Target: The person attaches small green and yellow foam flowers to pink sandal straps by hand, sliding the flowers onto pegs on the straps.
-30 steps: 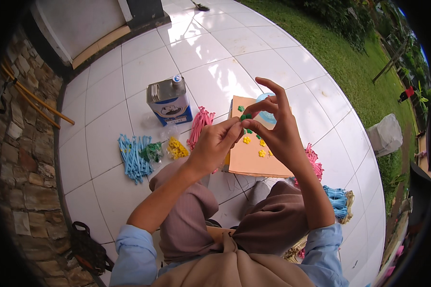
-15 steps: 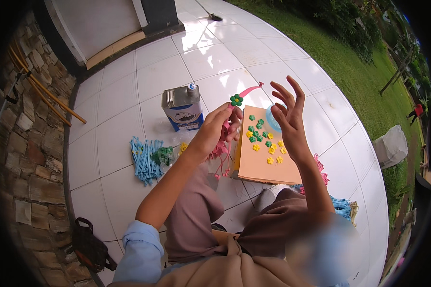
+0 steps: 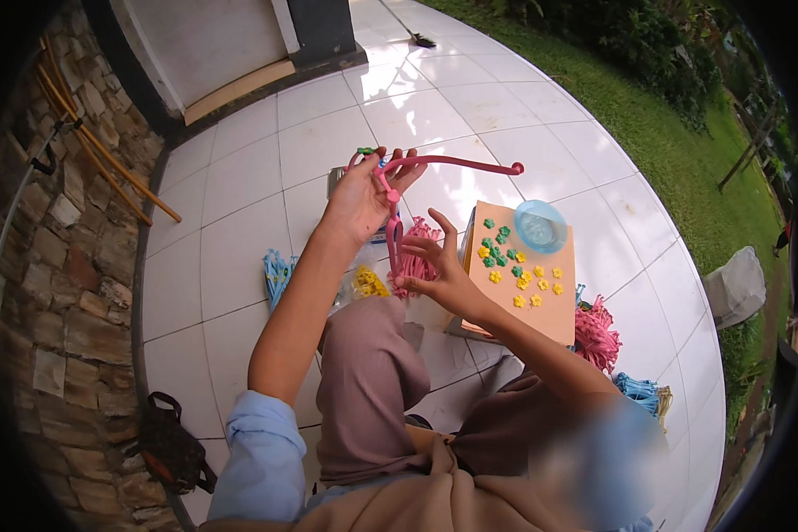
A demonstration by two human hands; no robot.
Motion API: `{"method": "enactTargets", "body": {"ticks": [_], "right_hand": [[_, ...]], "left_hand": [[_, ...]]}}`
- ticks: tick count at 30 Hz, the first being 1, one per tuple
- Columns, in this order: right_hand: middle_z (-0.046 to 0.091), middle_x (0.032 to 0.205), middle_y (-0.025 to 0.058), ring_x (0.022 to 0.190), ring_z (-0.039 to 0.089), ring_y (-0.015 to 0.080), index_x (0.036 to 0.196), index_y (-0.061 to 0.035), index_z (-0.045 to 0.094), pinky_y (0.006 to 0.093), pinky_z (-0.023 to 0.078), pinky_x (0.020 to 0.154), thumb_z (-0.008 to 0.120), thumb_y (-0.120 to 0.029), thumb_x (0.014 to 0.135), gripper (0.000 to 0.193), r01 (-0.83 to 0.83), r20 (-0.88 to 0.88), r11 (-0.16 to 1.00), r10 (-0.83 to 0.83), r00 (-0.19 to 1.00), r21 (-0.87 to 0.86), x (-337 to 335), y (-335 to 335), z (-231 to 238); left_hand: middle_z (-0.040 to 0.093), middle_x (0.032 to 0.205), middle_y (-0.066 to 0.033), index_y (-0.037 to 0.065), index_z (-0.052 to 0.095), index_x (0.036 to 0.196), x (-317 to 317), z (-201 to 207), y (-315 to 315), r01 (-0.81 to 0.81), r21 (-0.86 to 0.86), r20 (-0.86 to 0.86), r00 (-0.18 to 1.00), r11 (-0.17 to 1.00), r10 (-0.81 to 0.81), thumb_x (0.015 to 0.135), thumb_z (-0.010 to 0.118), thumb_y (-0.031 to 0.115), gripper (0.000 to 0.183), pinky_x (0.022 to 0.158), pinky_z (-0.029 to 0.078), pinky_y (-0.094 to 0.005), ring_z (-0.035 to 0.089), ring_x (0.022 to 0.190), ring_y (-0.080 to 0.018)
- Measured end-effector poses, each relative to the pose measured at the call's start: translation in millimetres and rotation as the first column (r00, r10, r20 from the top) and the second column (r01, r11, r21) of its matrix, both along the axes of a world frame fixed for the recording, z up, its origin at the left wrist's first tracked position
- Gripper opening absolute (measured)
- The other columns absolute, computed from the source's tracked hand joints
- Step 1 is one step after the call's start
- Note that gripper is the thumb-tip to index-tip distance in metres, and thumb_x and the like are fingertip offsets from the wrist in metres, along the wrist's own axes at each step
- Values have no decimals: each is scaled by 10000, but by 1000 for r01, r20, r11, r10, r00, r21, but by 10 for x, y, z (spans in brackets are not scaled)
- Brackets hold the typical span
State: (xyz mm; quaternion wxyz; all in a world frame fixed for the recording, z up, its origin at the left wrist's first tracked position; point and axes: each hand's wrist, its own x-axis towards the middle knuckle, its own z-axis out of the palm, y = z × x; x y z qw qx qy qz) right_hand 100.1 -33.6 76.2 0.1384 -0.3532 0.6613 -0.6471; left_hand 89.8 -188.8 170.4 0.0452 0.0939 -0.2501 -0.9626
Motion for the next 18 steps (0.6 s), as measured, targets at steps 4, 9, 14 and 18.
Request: {"method": "enactTargets", "body": {"ticks": [4, 9, 14, 18], "right_hand": [[487, 1040, 154, 976, 548, 226, 1359, -90, 35, 334, 463, 814, 734, -58, 704, 958, -55, 79, 998, 56, 995, -18, -1, -79, 9], [494, 940, 108, 782, 598, 183, 1361, -113, 49, 267, 505, 643, 720, -26, 708, 940, -101, 326, 992, 118, 938, -69, 122, -72, 99], [562, 822, 101, 678, 598, 164, 1368, -124, 53, 255, 490, 579, 572, 52, 804, 786, -111, 364, 994, 99, 926, 13, 172, -3, 279], [625, 755, 120, 658, 598, 190, 1374, -106, 99, 296, 456, 606, 518, 57, 825, 710, 118, -78, 975, -105, 991, 186, 80, 259, 498]], "left_hand": [[444, 1022, -193, -10, 375, 983, -131, -77, -174, -88, 189, 33, 996, 978, 83, 955, 338, 113, 131, 928, 470, -512, 499, 1067, -411], [432, 1034, -195, -22, 362, 984, -161, -177, -428, -198, 216, 91, 979, 956, 182, 952, 354, 110, 136, 924, 471, -524, 501, 1047, -437], [356, 1151, -260, -56, 354, 1045, -81, -122, -519, -224, 254, 70, 974, 941, 213, 958, 341, 137, 213, 962, 431, -487, 383, 1172, -436], [216, 1339, -306, -94, 168, 1315, 278, -182, -603, 30, -170, 197, 980, 985, 4, 930, 427, 274, 592, 1063, 249, -457, 226, 1299, -391]]}}
